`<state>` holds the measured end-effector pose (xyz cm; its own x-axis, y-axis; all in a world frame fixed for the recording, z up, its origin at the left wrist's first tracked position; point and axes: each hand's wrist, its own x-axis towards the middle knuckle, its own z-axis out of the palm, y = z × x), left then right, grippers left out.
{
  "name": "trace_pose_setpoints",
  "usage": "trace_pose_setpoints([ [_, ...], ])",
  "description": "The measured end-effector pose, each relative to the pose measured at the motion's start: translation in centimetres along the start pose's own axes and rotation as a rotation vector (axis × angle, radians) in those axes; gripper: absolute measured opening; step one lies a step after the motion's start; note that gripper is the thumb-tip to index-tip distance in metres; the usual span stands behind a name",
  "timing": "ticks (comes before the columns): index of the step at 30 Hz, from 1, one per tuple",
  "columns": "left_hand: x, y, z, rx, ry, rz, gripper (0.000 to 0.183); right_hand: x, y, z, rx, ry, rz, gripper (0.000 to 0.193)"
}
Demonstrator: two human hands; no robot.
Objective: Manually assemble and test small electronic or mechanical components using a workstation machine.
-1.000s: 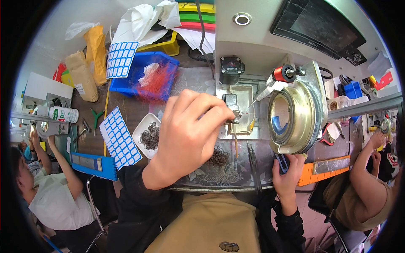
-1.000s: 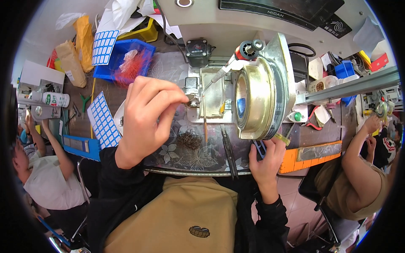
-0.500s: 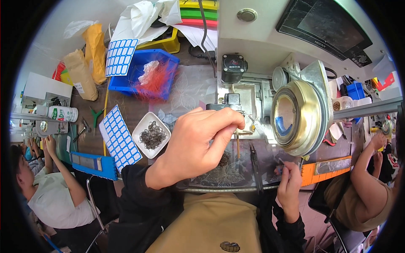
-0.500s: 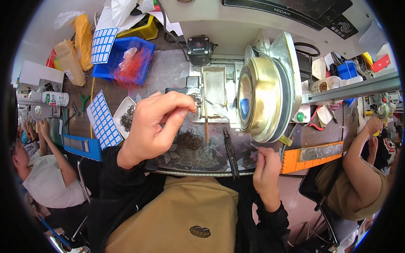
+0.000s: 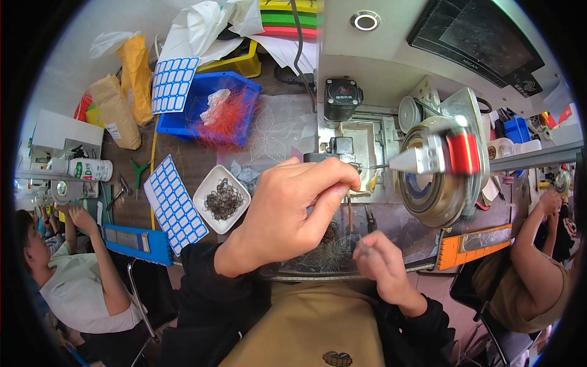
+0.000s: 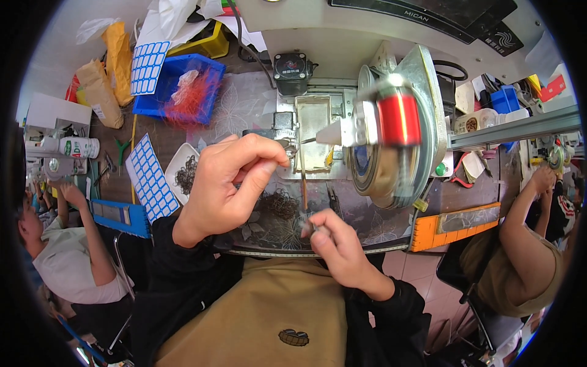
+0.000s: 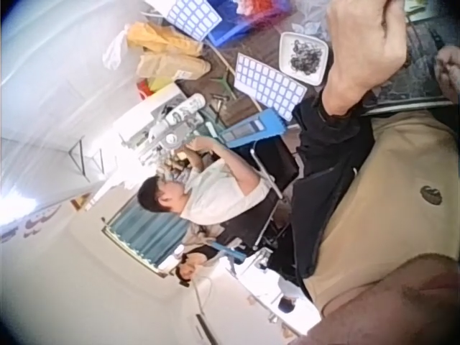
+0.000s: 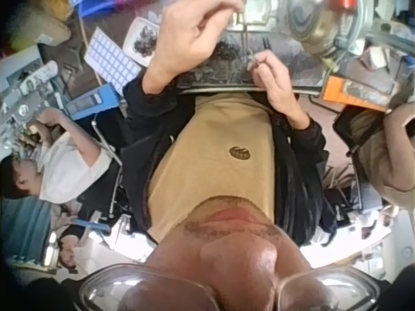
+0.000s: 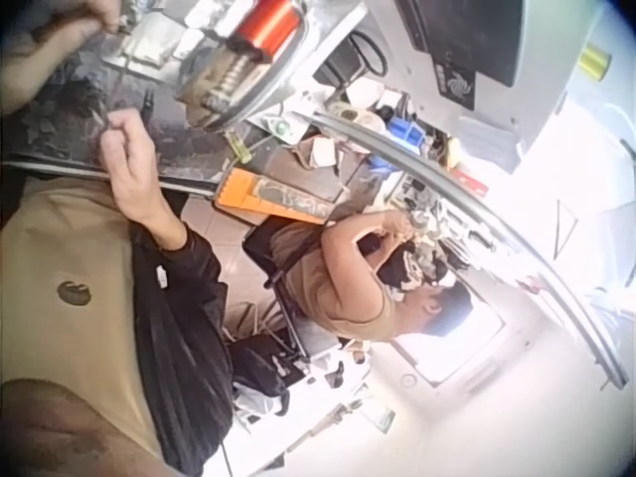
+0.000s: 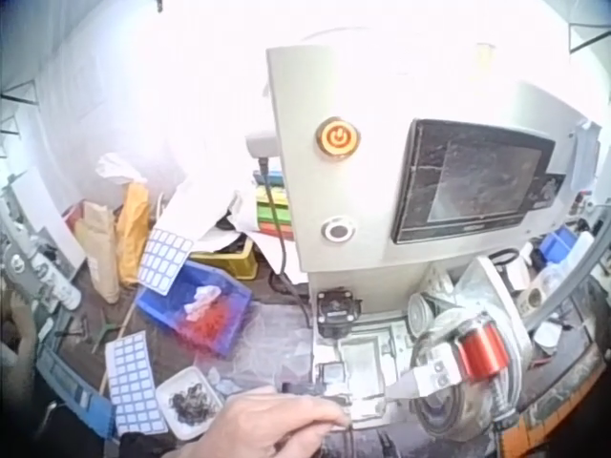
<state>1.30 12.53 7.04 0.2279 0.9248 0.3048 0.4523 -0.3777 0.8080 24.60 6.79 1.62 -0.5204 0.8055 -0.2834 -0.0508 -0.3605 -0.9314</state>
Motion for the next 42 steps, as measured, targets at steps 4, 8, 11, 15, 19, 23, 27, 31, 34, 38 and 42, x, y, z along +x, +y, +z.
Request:
trace_pose_setpoints([
  [4, 0.0, 0.2, -0.2, 0.010, -0.001, -0.006, 0.012, 2.9, -1.0, 0.9, 0.300, -0.100, -0.050, 0.046],
  [8, 0.0, -0.4, 0.3, -0.004, 0.051, 0.057, 0.011, 4.8, -1.4, 1.2, 0.482, -0.119, -0.122, 0.051],
  [11, 0.2, -0.2, 0.1, 0.007, 0.030, 0.059, 0.011, 5.8, -1.4, 1.4, 0.542, -0.141, -0.131, 0.053],
  [15, 0.3, -0.1, 0.0, -0.006, 0.014, 0.049, 0.012, 6.4, -1.4, 1.3, 0.568, -0.155, -0.130, 0.053],
  [19, 0.4, 0.0, -0.1, 0.002, 0.019, 0.050, 0.012, 7.0, -0.9, 1.2, 0.652, -0.161, -0.130, 0.054],
  [23, 0.4, -0.1, -0.1, 0.006, 0.020, 0.054, 0.012, 7.3, -0.4, 1.2, 0.720, -0.200, -0.147, 0.053],
  [27, 0.4, -0.2, 0.0, 0.007, 0.021, 0.055, 0.013, 7.5, -0.4, 1.1, 0.776, -0.212, -0.113, 0.048],
  [31, 0.3, -0.1, 0.0, 0.002, 0.027, 0.050, 0.012, 7.8, -0.5, 1.3, 0.766, -0.227, -0.106, 0.042],
  [34, 0.3, -0.1, -0.1, 0.001, 0.022, 0.066, 0.012, 7.7, -0.6, 1.1, 0.716, -0.206, -0.115, 0.042],
  [38, -0.1, -0.1, -0.2, -0.064, 0.035, 0.031, 0.011, 7.5, -0.7, 1.2, 0.683, -0.208, -0.115, 0.042],
  [42, -0.4, -0.1, -0.8, -0.208, 0.154, -0.183, 0.018, 6.3, -0.5, 0.7, 0.519, -0.296, -0.058, 0.042],
])
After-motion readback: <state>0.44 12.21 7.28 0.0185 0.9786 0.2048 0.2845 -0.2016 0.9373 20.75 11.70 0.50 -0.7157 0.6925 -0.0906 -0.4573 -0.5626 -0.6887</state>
